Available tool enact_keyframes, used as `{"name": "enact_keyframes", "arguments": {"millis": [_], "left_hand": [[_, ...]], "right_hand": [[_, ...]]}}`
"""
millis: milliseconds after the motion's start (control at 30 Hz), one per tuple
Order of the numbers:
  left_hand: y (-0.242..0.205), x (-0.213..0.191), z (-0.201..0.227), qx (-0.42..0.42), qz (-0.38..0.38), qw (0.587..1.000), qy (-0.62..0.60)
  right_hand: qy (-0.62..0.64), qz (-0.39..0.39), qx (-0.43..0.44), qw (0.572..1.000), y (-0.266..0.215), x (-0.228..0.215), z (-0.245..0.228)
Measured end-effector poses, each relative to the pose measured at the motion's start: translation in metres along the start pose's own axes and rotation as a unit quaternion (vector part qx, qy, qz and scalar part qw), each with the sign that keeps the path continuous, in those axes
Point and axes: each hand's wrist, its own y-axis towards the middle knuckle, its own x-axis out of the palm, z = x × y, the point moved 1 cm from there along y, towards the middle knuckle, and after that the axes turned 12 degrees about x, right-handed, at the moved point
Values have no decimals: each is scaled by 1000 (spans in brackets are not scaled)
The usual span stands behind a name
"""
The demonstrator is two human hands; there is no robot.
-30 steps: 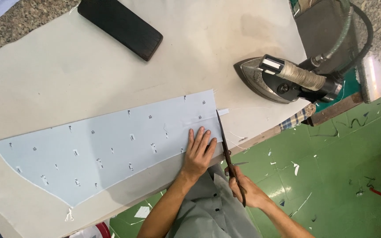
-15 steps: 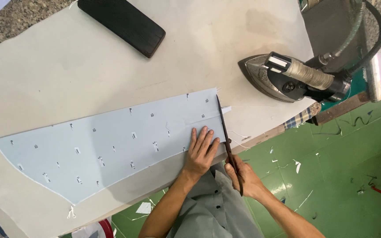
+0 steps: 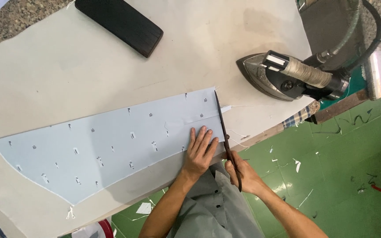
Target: The person irons a light blue fabric piece on a work table using a steam iron and a black rectangular weight. They then use scissors to trim the edges of the fabric. The person repeats this process with another piece of fabric, ironing and cutting it.
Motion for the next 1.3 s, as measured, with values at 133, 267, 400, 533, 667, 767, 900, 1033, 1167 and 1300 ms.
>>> {"name": "enact_keyframes", "arguments": {"millis": [133, 267, 400, 533, 667, 767, 900, 1033, 1167, 1300], "left_hand": [[0, 9, 2, -23, 66, 997, 34], [1, 9, 2, -23, 68, 997, 37], [1, 8, 1, -21, 67, 997, 31], [-1, 11, 1, -20, 73, 996, 35], [-2, 12, 1, -20, 79, 996, 35], [-2, 10, 1, -19, 73, 997, 34], [2, 9, -1, -13, 74, 996, 46], [2, 11, 3, 0, 101, 993, 58], [-12, 9, 12, 34, 104, 993, 36], [-30, -34, 18, 50, 65, 996, 41]], "right_hand": [[64, 20, -8, 998, 5, 5, 10], [50, -4, -2, 999, -4, -5, -6], [19, -60, 5, 998, -6, -13, -8], [19, -42, 2, 999, 0, -20, -16], [16, -28, 7, 999, 12, -15, -8], [28, -10, -3, 1000, 19, -12, -1], [60, -20, -26, 998, 17, -19, -2], [29, -55, -39, 997, 18, -49, 14], [-17, -52, -48, 997, 2, -72, 0], [-43, 8, -40, 998, 18, -70, 22]]}}
